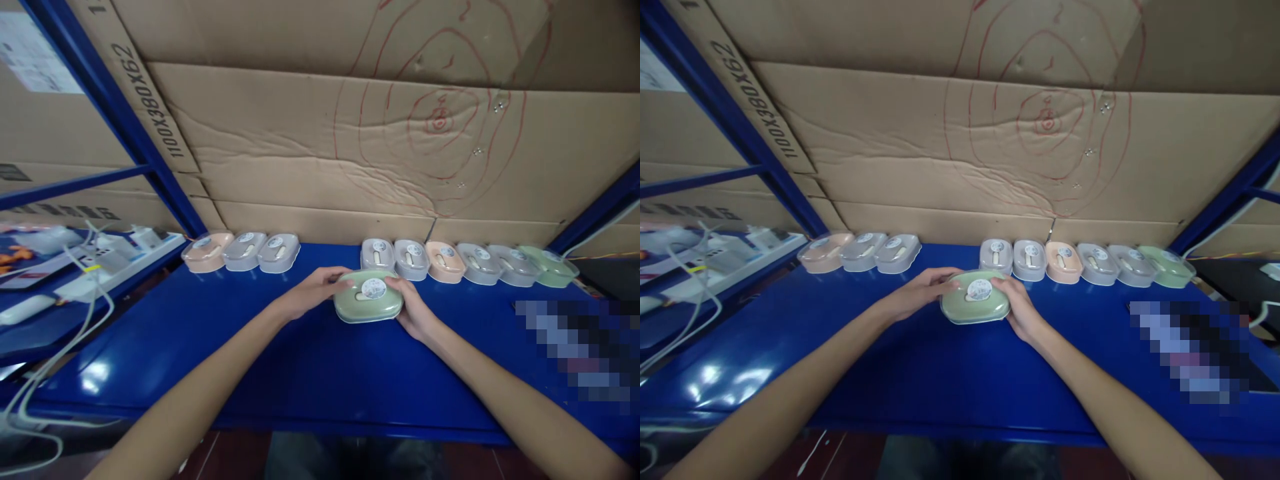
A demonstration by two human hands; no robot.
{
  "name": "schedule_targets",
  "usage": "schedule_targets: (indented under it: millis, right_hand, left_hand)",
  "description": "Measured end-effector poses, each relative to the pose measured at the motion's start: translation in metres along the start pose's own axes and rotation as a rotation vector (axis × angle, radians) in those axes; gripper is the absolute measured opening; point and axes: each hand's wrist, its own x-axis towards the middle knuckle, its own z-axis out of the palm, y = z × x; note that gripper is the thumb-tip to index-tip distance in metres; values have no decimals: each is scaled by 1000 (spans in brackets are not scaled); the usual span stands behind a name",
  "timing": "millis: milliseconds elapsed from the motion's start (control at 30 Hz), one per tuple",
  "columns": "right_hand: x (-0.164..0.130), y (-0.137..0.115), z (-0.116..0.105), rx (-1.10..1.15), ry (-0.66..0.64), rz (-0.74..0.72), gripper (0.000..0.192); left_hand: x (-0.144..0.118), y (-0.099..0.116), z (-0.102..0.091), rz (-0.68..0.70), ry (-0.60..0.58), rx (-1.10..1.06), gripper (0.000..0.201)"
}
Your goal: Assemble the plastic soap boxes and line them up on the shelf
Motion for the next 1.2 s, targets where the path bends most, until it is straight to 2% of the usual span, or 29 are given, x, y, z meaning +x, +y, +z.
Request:
schedule_targets:
  millis: [100,167,233,367,467,567,667,833,967,1033,1100,1200]
  right_hand:
    - [0,0,1,-30,-94,-1,51]
    - [0,0,2,-15,-154,-3,54]
    - [2,0,2,13,-192,3,57]
    - [3,-1,0,-4,-213,33,58]
    - [3,0,0,-35,-228,28,56]
    - [2,1,1,-51,-237,27,55]
    - [2,1,1,-60,-242,31,54]
    - [1,2,1,-76,-247,25,55]
    - [1,2,2,-93,-249,21,55]
    - [1,2,2,-94,-255,23,56]
    - [1,2,2,-94,-259,26,56]
    - [1,3,2,-95,-257,25,57]
  left_hand:
    - [-2,5,-13,-77,-47,-95,53]
    - [-2,7,-22,-81,-5,-135,55]
    - [0,6,-29,-65,104,-192,58]
    - [10,-5,-35,-8,427,-284,64]
    - [18,-19,-32,-10,602,-171,64]
    - [22,-30,-28,-43,677,22,58]
    - [21,-34,-27,-69,687,245,50]
    - [16,-32,-26,-113,684,815,41]
    - [13,-30,-26,-137,654,890,46]
    - [12,-28,-29,-46,686,898,40]
    - [9,-24,-32,138,680,948,26]
    - [7,-19,-33,386,528,1071,15]
